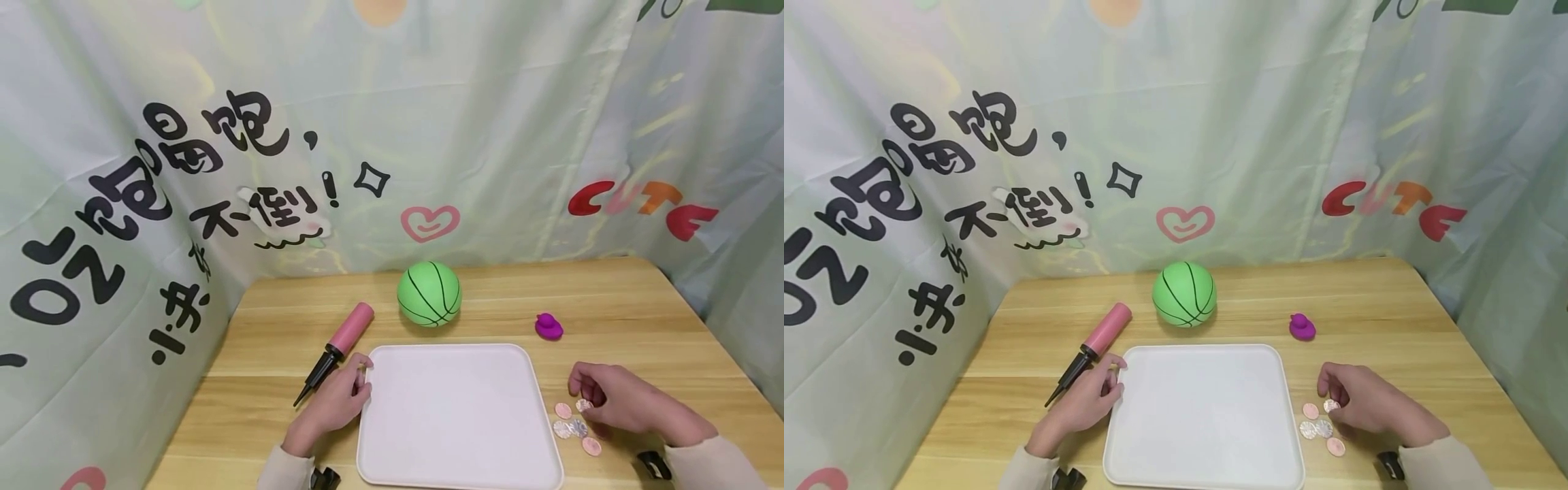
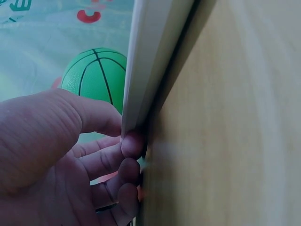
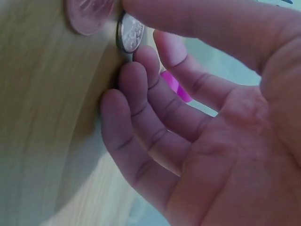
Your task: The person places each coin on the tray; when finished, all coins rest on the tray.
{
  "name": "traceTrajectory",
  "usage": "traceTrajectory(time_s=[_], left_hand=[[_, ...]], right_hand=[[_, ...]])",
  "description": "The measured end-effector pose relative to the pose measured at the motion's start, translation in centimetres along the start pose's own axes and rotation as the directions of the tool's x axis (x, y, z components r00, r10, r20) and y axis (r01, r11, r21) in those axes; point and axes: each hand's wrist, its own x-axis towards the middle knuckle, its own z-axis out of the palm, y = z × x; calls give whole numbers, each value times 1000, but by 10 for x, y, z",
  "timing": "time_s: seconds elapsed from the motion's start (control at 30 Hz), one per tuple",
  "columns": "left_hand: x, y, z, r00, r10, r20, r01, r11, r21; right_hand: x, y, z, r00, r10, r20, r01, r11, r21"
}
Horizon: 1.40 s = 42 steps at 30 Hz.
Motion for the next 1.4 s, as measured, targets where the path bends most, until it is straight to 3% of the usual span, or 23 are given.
traceTrajectory(time_s=[0.27,0.43,0.57,0.8,1.07,1.2,1.4], left_hand=[[1,5,-1,996,-83,37,83,996,15],[2,5,0,995,-96,37,95,995,30],[2,5,1,995,-91,43,91,996,19],[0,0,1,1000,-8,8,8,1000,13],[2,5,0,992,-117,41,116,993,34],[2,4,0,993,-117,35,115,992,50],[2,1,2,995,-97,28,96,995,29]], right_hand=[[1,-3,0,1000,13,26,-14,1000,20],[2,-2,-1,998,44,55,-46,998,45],[1,0,0,998,57,20,-57,998,1],[3,-2,-1,997,63,33,-64,997,45],[3,-9,-1,998,56,30,-56,998,10],[1,-12,2,999,44,18,-44,999,6],[1,-17,4,996,86,27,-87,995,49]])
